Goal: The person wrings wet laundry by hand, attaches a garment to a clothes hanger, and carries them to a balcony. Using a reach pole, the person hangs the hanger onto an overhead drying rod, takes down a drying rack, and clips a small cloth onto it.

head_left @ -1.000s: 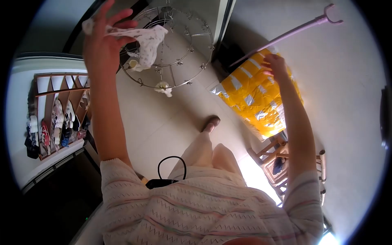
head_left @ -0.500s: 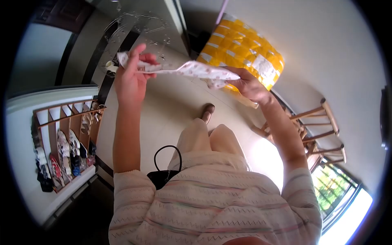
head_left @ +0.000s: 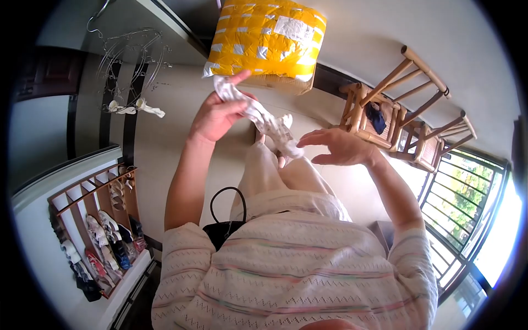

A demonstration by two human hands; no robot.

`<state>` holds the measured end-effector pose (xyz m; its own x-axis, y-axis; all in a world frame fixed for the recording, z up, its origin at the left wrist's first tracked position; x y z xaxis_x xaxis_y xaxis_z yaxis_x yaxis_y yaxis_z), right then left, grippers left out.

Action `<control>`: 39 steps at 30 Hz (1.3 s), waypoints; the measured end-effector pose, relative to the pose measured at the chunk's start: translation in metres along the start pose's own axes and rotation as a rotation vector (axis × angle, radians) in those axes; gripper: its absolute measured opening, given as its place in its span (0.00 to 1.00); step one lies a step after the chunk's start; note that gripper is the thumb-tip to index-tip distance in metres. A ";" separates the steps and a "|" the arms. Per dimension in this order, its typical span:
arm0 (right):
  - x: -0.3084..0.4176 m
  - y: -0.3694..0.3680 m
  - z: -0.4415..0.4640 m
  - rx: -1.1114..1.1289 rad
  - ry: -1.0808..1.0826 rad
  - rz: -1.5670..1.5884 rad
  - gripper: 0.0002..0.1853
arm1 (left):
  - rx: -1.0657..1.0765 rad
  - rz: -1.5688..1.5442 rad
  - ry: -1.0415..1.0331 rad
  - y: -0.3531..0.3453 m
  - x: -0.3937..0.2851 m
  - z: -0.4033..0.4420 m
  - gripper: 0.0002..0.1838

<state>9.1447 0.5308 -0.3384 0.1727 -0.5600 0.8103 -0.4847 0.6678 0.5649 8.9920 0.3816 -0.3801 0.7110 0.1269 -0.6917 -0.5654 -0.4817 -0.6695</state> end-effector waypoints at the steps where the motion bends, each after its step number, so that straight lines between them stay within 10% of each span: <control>1: -0.011 0.003 -0.003 -0.080 -0.143 0.155 0.23 | 0.059 0.033 0.040 -0.014 0.007 -0.002 0.30; 6: -0.035 0.013 0.021 -0.344 -0.194 0.681 0.33 | 0.258 0.454 0.265 -0.054 0.045 -0.012 0.23; 9: -0.037 -0.030 0.054 0.032 -0.290 1.061 0.30 | 0.376 0.515 0.406 -0.069 0.056 -0.028 0.19; 13: -0.021 -0.053 0.073 -0.279 -0.213 1.505 0.22 | 0.503 0.596 0.468 -0.060 0.069 -0.048 0.19; 26: -0.008 -0.064 0.184 -0.391 -0.258 1.220 0.12 | -0.018 0.513 0.231 0.145 0.019 -0.116 0.08; 31: 0.033 -0.094 0.268 -0.213 -0.254 0.846 0.10 | -0.079 1.132 0.056 0.196 -0.031 -0.137 0.13; 39: 0.041 -0.086 0.350 -0.239 -0.232 0.297 0.11 | -0.285 0.488 0.079 0.231 -0.061 -0.130 0.08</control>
<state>8.8930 0.2786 -0.4083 -0.1546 -0.4035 0.9018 -0.2678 0.8957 0.3549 8.8725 0.1495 -0.4578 0.4311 -0.2292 -0.8727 -0.7091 -0.6842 -0.1706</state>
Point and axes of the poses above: each hand's wrist, its own z-axis towards the middle knuckle, its own y-axis out of the back of the hand, x = y × z, the point moved 6 cm from there along z, towards the middle knuckle, and after that the axes turned 4 degrees about y, right-handed, at the moved point
